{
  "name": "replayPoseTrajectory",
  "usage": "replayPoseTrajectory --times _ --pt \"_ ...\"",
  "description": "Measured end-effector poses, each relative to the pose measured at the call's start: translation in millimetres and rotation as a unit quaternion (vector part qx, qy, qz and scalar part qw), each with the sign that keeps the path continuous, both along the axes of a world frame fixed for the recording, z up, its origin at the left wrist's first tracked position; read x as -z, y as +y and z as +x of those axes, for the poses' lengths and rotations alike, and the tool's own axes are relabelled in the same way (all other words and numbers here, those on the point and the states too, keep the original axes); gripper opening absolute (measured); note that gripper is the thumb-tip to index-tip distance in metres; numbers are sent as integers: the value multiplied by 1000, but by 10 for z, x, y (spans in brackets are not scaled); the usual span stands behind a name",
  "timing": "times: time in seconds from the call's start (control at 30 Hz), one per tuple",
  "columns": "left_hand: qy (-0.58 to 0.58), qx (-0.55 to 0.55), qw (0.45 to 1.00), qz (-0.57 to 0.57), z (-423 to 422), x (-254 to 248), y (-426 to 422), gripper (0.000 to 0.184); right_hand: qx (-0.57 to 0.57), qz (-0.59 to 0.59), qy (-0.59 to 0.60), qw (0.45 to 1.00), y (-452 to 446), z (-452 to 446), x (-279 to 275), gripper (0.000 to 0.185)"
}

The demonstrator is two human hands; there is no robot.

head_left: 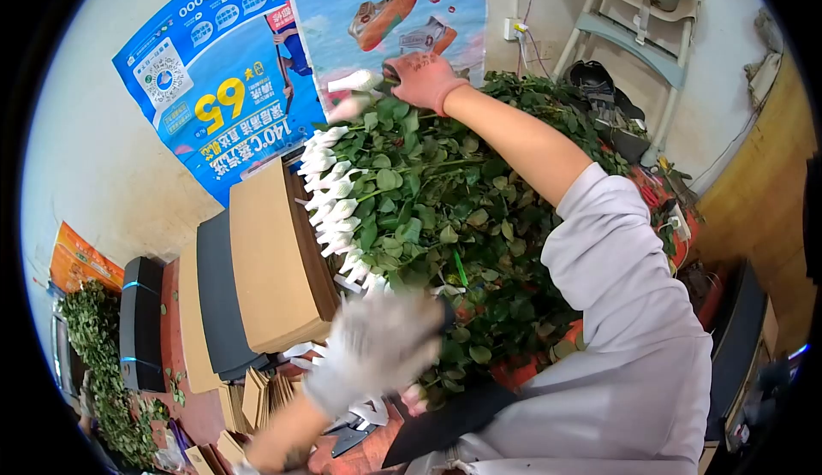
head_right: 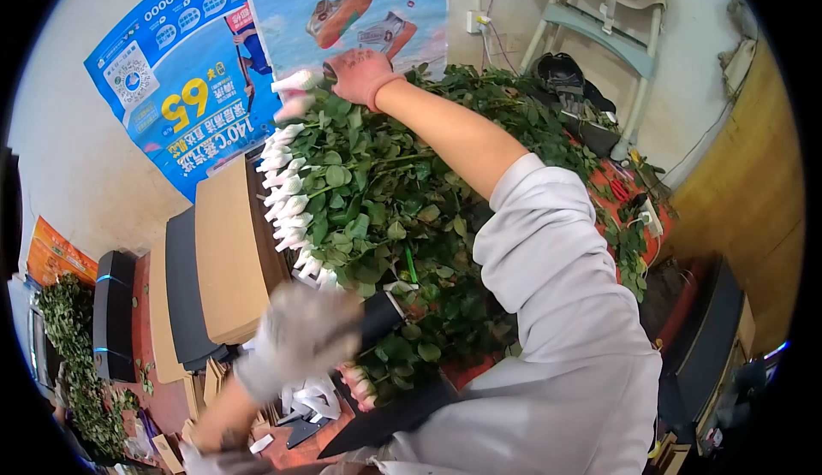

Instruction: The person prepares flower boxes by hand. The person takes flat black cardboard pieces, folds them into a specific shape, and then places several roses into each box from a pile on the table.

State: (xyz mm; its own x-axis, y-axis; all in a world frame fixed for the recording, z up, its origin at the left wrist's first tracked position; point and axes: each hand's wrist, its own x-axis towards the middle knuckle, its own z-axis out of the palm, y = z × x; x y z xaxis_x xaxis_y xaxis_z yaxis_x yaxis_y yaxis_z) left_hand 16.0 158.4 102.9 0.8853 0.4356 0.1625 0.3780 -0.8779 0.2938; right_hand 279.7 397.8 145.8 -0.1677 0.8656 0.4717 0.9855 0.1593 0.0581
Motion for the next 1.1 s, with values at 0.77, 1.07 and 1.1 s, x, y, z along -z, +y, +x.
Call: replayPoseTrajectory --times 0.77,1.07,1.1 --pt "160 -318 914 196 1419 505 2263 51 -19 230 85 969 -1697 1473 -925 37" --pt "9 -191 977 98 543 1002 2698 66 -70 592 460 659 -2798 4161 -1673 29" --pt "49 -212 970 111 507 885 2643 68 -120 607 478 624 -2879 4001 -1795 21"
